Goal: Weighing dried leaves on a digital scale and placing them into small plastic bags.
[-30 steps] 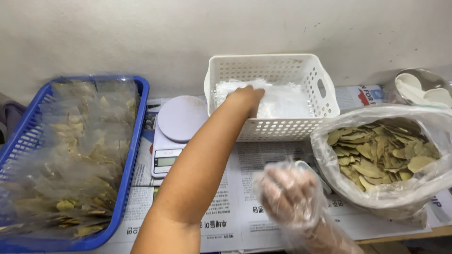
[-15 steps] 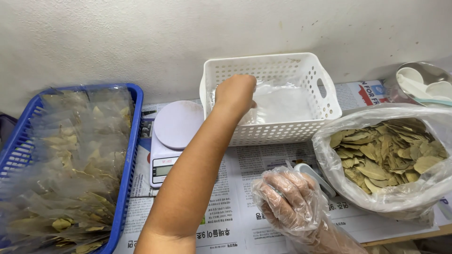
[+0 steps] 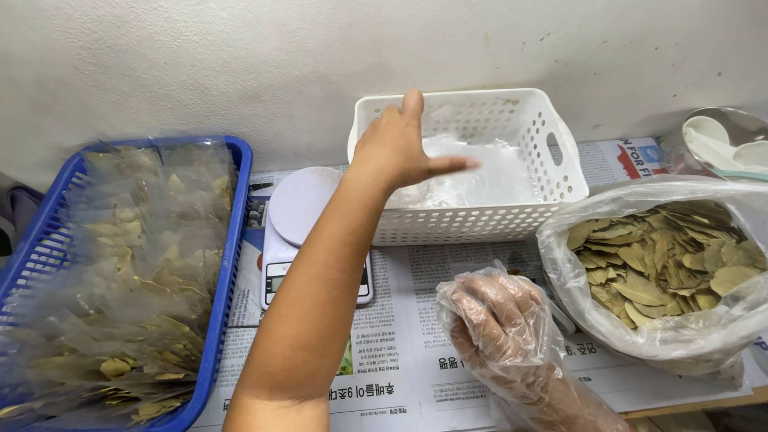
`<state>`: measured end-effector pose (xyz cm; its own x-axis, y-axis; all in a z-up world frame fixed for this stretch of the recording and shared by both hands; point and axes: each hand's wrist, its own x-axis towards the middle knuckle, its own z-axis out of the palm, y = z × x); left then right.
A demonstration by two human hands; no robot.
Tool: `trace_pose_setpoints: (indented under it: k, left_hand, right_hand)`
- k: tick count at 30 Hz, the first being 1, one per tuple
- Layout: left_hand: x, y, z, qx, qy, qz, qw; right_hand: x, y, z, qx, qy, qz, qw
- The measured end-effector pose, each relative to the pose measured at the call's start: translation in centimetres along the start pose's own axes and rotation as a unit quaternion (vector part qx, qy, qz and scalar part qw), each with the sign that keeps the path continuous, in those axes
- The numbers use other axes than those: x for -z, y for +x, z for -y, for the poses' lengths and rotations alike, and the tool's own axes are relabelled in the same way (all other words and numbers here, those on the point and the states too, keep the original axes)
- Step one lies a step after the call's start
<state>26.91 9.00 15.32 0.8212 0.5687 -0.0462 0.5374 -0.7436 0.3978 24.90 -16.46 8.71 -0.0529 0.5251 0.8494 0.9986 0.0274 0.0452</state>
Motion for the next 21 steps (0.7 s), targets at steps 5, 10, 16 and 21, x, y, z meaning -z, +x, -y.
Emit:
trace_pose_setpoints:
  k: [5, 10, 16, 21]
  left_hand:
    - [-0.7, 0.2, 1.4, -0.235, -0.143, -0.343, 0.898]
    - [-1.9, -6.4, -1.5, -0.218, -0.544, -0.258, 0.768]
    - [-7.7, -10.7, -3.4, -0.076, -0.825, -0.153, 0.538]
    - [-11.7, -13.6, -4.3, -0.013, -0.809, -0.187, 0.557]
  right_hand:
    - [-0.5, -0.5, 0.2, -0.021, 0.020, -0.030, 0.999]
    - [-3.0, -2.8, -1.0, -0.141, 0.267, -0.038, 0.953]
    - [-1.0, -1.2, -1.5, -0.319, 0.635, -0.082, 0.699]
    - [0.2, -3.0, -2.5, -0.404, 0.575, -0.055, 0.709]
